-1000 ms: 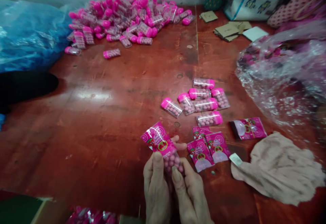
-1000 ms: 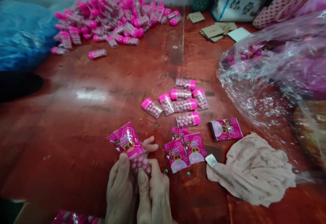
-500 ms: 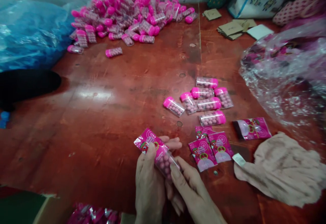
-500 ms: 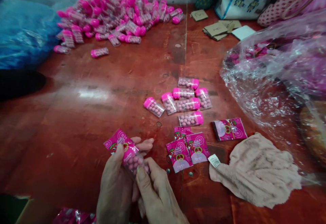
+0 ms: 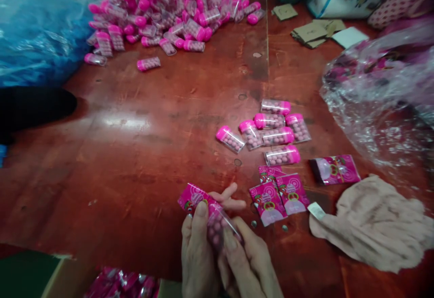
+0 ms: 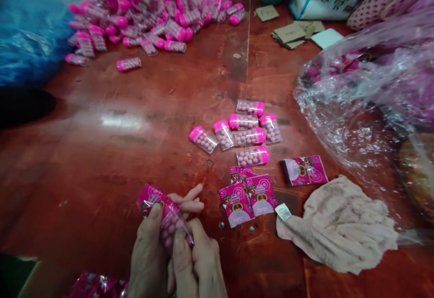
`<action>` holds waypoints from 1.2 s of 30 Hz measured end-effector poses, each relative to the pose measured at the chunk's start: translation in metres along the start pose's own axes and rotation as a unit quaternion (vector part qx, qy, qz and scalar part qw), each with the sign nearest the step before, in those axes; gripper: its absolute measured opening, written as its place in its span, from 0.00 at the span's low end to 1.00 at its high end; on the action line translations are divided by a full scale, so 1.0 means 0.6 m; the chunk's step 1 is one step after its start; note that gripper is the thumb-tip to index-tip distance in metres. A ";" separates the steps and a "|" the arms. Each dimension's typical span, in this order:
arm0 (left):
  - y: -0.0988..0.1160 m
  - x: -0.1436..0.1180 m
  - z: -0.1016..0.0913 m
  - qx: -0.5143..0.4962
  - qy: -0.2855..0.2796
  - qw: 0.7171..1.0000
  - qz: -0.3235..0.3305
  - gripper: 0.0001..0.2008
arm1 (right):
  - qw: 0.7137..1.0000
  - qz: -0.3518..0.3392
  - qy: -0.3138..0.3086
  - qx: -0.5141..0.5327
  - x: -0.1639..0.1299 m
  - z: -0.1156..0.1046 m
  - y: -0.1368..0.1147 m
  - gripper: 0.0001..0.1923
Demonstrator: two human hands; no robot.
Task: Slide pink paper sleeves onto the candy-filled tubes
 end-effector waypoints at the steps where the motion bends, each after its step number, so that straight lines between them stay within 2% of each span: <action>1: 0.002 0.001 0.003 -0.017 -0.012 1.000 0.013 0.18 | 1.000 -0.006 -0.004 0.000 0.005 0.000 0.002 0.26; 6: 0.011 -0.001 0.027 -0.053 -0.095 0.994 0.027 0.18 | 0.998 -0.055 -0.040 -0.012 0.022 0.003 -0.010 0.25; 8: 0.014 -0.005 0.034 -0.048 -0.120 0.991 0.028 0.17 | 0.999 -0.043 -0.017 -0.024 0.016 0.001 -0.011 0.25; 11: 0.013 -0.015 0.040 -0.020 -0.142 0.989 0.030 0.15 | 0.998 -0.017 0.049 -0.031 -0.007 -0.004 -0.005 0.25; 13: 0.010 -0.024 0.042 0.000 -0.148 0.988 0.031 0.14 | 0.996 -0.034 0.076 -0.023 -0.019 -0.003 -0.005 0.24; 18: 0.004 -0.048 0.056 0.022 -0.181 0.983 0.031 0.11 | 0.987 -0.113 0.110 -0.026 -0.016 -0.017 -0.015 0.22; 20: 0.005 -0.050 0.059 0.011 -0.197 0.980 0.025 0.12 | 0.978 -0.179 0.095 -0.054 -0.012 -0.029 -0.036 0.17; 22: 0.015 -0.048 0.052 -0.014 -0.190 0.980 0.054 0.11 | 0.952 -0.279 0.096 -0.085 -0.015 -0.049 -0.070 0.14; 25: 0.020 -0.046 0.040 -0.006 -0.192 0.978 0.082 0.09 | 0.907 -0.365 0.175 -0.114 -0.026 -0.094 -0.114 0.13; 26: 0.016 -0.048 0.040 0.009 -0.210 0.975 0.074 0.09 | 0.906 -0.373 0.165 -0.115 -0.025 -0.099 -0.125 0.14; 28: 0.004 -0.056 0.041 0.036 -0.244 0.967 0.059 0.12 | 0.920 -0.371 0.083 -0.093 -0.017 -0.089 -0.143 0.11; 30: -0.002 -0.066 0.042 0.045 -0.252 0.964 0.066 0.13 | 0.933 -0.353 0.018 -0.064 -0.012 -0.071 -0.151 0.11; 32: -0.004 -0.074 0.040 0.040 -0.239 0.967 0.084 0.13 | 0.941 -0.337 0.013 -0.033 -0.010 -0.058 -0.150 0.13; 36: -0.002 -0.083 0.036 -0.016 -0.216 0.970 0.115 0.10 | 0.942 -0.327 0.064 0.026 -0.019 -0.043 -0.125 0.11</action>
Point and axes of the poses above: each hand's wrist, its own x-axis towards the middle knuckle, its own z-axis out of the palm, y = z × x, the point moved 7 cm from there along x, towards the middle knuckle, and after that the axes turned 9 degrees about -x, right-handed, at the moved point
